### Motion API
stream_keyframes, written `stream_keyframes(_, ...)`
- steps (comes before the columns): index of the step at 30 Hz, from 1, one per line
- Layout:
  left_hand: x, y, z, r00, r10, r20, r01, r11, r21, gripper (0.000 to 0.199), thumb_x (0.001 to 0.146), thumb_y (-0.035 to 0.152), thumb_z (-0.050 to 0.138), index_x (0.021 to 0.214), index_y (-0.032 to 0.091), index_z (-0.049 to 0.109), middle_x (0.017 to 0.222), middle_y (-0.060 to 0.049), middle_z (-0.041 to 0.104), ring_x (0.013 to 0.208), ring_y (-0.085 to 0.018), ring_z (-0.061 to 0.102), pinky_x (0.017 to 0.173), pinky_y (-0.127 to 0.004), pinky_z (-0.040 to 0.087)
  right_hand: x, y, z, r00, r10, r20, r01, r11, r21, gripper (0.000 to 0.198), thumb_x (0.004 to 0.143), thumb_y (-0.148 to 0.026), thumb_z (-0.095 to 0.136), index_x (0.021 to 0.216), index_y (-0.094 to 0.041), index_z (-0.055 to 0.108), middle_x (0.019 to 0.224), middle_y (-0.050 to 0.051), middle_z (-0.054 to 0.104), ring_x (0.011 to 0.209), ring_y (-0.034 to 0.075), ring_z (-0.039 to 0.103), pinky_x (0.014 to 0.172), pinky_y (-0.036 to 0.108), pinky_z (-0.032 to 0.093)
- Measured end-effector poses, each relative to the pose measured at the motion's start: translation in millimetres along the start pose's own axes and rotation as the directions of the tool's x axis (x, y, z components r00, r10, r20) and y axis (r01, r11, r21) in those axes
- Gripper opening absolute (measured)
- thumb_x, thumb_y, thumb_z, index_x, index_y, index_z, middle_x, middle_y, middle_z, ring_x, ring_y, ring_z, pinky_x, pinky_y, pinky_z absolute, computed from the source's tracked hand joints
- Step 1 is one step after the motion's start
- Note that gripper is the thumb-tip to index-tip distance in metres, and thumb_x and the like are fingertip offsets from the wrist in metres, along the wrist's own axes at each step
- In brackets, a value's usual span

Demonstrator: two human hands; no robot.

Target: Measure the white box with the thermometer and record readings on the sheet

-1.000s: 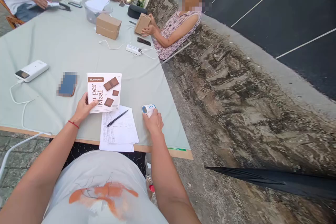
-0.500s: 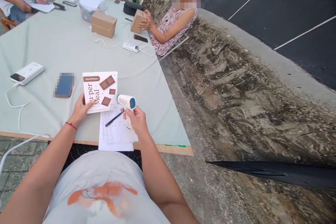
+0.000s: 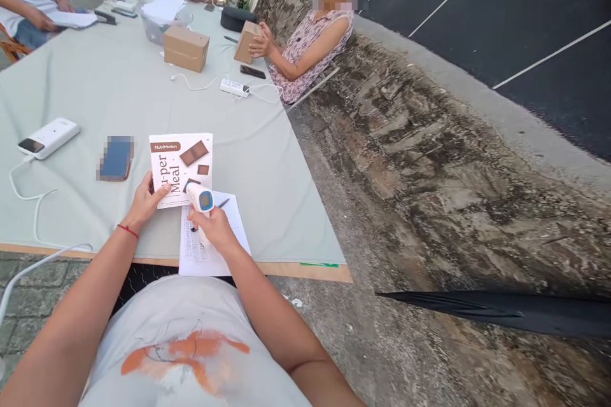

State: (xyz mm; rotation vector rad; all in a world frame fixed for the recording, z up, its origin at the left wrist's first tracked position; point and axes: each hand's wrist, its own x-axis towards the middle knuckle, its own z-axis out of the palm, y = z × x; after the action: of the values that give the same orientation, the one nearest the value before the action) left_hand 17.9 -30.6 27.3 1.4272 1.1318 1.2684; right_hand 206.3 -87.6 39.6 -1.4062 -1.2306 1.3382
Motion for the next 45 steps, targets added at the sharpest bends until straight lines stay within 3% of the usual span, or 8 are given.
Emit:
stream_keyframes(5, 1, -3, 0, 1.0, 0.028, 0.009, -0.028, 0.999, 0.02, 0.065, 0.079, 0.059, 0.072, 0.127, 0.017, 0.056, 0.126, -0.013, 0.067, 0.117, -0.033, 0.062, 0.098, -0.046, 0.052, -2, 7, 8, 0.993, -0.028, -0.113, 0.021, 0.998, -0.057, 0.028, 0.072, -0.048, 0.061, 0.066, -0.021, 0.063, 0.055, -0.001, 0.058, 0.061, 0.019, 0.057, 0.063, 0.031, 0.047)
stream_keyframes(11, 1, -1, 0, 1.0, 0.024, 0.014, -0.025, 1.0, 0.012, 0.066, 0.078, 0.059, 0.072, 0.127, 0.017, 0.056, 0.126, -0.014, 0.067, 0.117, -0.034, 0.063, 0.098, -0.047, 0.053, -3, 8, 9, 0.996, -0.021, -0.086, 0.023, 0.999, 0.028, 0.028, 0.072, -0.048, 0.062, 0.069, -0.02, 0.064, 0.057, -0.001, 0.059, 0.058, 0.017, 0.058, 0.061, 0.03, 0.049)
stream_keyframes(16, 1, -1, 1, 0.999, 0.036, 0.013, -0.036, 0.999, 0.02, 0.065, 0.078, 0.06, 0.072, 0.125, 0.017, 0.057, 0.125, -0.013, 0.067, 0.117, -0.033, 0.063, 0.097, -0.046, 0.053, -2, 12, 8, 0.991, -0.041, -0.129, 0.039, 0.999, -0.019, 0.027, 0.072, -0.047, 0.062, 0.066, -0.02, 0.063, 0.056, 0.0, 0.06, 0.06, 0.019, 0.058, 0.062, 0.031, 0.049)
stream_keyframes(27, 1, -3, -1, 0.999, 0.049, 0.02, -0.049, 0.998, 0.033, 0.066, 0.079, 0.058, 0.072, 0.127, 0.016, 0.055, 0.122, -0.013, 0.068, 0.112, -0.032, 0.064, 0.095, -0.045, 0.054, -5, 17, 13, 0.99, -0.039, -0.135, 0.035, 0.999, -0.037, 0.036, 0.07, -0.053, 0.063, 0.08, -0.019, 0.063, 0.069, 0.001, 0.063, 0.068, 0.02, 0.058, 0.066, 0.033, 0.048)
stream_keyframes(33, 0, 1, 0, 0.999, 0.043, 0.023, -0.043, 0.999, 0.032, 0.065, 0.08, 0.058, 0.072, 0.127, 0.016, 0.054, 0.127, -0.014, 0.066, 0.117, -0.033, 0.062, 0.098, -0.047, 0.053, -12, 12, 11, 0.998, -0.043, -0.046, 0.045, 0.998, 0.048, 0.024, 0.073, -0.044, 0.061, 0.079, -0.02, 0.06, 0.074, -0.001, 0.061, 0.076, 0.019, 0.055, 0.074, 0.032, 0.045)
stream_keyframes(38, 1, -1, 0, 0.999, 0.037, 0.021, -0.038, 0.998, 0.045, 0.066, 0.078, 0.058, 0.072, 0.126, 0.016, 0.055, 0.126, -0.014, 0.066, 0.117, -0.033, 0.062, 0.099, -0.047, 0.053, -13, 16, 9, 0.997, -0.049, 0.06, 0.039, 0.986, 0.162, 0.031, 0.074, -0.05, 0.066, 0.075, -0.02, 0.062, 0.073, 0.001, 0.062, 0.074, 0.018, 0.055, 0.073, 0.031, 0.044)
stream_keyframes(45, 2, -3, -1, 0.998, 0.055, 0.022, -0.056, 0.998, 0.039, 0.063, 0.08, 0.057, 0.072, 0.125, 0.016, 0.056, 0.125, -0.013, 0.067, 0.116, -0.033, 0.063, 0.099, -0.047, 0.052, -9, 16, 10, 1.0, 0.018, 0.003, -0.018, 0.936, 0.351, 0.035, 0.065, -0.052, 0.075, 0.073, -0.02, 0.063, 0.067, 0.001, 0.064, 0.062, 0.015, 0.056, 0.063, 0.029, 0.045)
